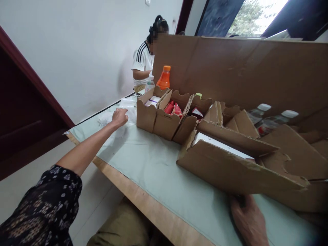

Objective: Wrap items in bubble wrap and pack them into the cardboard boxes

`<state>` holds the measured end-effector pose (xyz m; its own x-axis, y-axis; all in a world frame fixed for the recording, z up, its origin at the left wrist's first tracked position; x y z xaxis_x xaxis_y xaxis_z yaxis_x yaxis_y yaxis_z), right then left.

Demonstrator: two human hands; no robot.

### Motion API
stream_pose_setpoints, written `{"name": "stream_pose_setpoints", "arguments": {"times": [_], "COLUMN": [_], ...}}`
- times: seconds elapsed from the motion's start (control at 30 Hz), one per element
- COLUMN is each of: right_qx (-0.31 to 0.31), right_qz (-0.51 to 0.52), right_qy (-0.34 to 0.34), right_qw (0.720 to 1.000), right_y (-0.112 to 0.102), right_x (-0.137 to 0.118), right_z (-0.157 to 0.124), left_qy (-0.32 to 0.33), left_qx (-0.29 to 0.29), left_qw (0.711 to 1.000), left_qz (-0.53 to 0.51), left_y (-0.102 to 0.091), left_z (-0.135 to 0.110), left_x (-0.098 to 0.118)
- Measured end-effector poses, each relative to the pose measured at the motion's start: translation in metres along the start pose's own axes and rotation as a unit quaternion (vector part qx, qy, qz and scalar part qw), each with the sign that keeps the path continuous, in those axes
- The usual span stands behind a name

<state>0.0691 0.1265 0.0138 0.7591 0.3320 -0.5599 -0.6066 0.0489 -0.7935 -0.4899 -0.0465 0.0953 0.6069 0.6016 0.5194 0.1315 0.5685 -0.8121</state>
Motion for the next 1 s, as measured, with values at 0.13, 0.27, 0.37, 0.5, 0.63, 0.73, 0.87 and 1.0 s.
{"name": "stream_pose_setpoints", "arguments": {"times": [0.13, 0.27, 0.37, 0.5, 0.63, 0.73, 0.87, 1.0], "right_qx": [0.009, 0.011, -0.004, -0.018, -0.02, -0.012, 0.027, 0.133], "right_qz": [-0.008, -0.011, -0.006, -0.002, 0.009, 0.03, 0.1, 0.134], "right_qy": [0.006, 0.009, 0.021, 0.039, 0.033, 0.015, -0.001, 0.045], "right_qw": [1.0, 1.0, 1.0, 0.999, 0.999, 0.999, 0.995, 0.981], "right_y": [-0.002, -0.004, -0.003, -0.002, -0.001, 0.002, -0.001, -0.039], "right_x": [-0.002, -0.005, -0.005, -0.002, -0.002, -0.002, -0.003, -0.009], "right_z": [0.0, 0.0, 0.0, 0.0, -0.001, -0.001, 0.0, -0.016], "left_qy": [-0.057, -0.092, -0.094, -0.071, -0.036, -0.004, 0.032, 0.052], "left_qx": [-0.022, -0.015, 0.016, 0.077, 0.087, 0.061, -0.004, -0.087], "left_qw": [0.998, 0.994, 0.987, 0.959, 0.92, 0.896, 0.87, 0.86], "left_qz": [-0.005, -0.058, -0.132, -0.262, -0.379, -0.439, -0.492, -0.501], "left_y": [0.019, 0.023, 0.005, -0.036, -0.074, -0.098, -0.126, -0.146], "left_z": [0.035, 0.049, 0.05, 0.039, 0.015, -0.009, -0.049, -0.097], "left_x": [0.004, 0.007, 0.009, 0.016, 0.031, 0.046, 0.064, 0.079]}}
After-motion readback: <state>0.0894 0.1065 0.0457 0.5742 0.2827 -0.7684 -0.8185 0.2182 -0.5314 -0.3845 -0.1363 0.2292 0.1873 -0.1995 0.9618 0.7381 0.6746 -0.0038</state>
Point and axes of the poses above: each hand's wrist, its own z-axis towards the middle knuckle, its own y-axis out of the palm, x = y × z, the point moved 2 cm from there along z, towards the middle knuckle, and after that the axes turned 1 degree about -y, right-handed, at the moved point
